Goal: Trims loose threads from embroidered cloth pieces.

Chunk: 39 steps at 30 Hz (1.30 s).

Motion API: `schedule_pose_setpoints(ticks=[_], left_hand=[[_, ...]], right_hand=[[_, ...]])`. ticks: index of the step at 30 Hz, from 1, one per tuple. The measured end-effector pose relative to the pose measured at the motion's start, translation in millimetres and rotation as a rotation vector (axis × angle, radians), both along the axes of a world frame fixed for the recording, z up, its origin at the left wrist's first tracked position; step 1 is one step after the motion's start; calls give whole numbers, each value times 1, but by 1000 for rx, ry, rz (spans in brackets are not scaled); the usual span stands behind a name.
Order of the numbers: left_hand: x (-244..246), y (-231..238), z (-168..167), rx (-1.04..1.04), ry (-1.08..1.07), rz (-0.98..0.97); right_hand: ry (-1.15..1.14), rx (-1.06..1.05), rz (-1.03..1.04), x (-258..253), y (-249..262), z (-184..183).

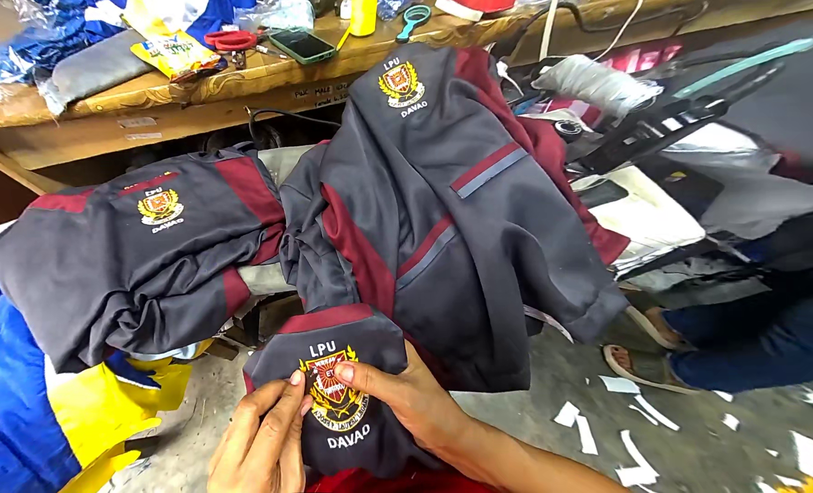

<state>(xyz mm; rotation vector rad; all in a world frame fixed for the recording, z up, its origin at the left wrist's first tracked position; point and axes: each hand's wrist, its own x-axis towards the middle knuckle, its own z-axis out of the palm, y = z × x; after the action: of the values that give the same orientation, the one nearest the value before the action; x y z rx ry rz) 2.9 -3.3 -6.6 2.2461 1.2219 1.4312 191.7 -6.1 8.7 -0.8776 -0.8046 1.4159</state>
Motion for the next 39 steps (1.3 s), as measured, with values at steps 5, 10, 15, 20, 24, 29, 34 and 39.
schedule_pose_setpoints(ticks=[5, 10, 15, 20, 24, 29, 34, 39], left_hand=[[1, 0, 0, 7, 15, 15], [3, 0, -1, 2, -12, 13], [0, 1, 0, -41, -67, -25], [0, 0, -1, -29, -59, -28], [0, 1, -1, -1, -31, -6], [2, 0, 0, 8, -6, 28], [1, 1, -2, -22, -82, -10], [0, 1, -3, -11, -71, -19]], right_hand=[[-24, 31, -6, -1, -1, -1], [-9, 42, 0, 0, -1, -1], [9, -8, -3, -1, -1, 1], [0, 4, -9, 0, 0, 1], [-30, 39, -17, -2, 0, 1], [-64, 105, -13, -2, 0, -2], [-25, 58, 7, -1, 0, -1], [-4, 18, -7, -2, 2, 0]])
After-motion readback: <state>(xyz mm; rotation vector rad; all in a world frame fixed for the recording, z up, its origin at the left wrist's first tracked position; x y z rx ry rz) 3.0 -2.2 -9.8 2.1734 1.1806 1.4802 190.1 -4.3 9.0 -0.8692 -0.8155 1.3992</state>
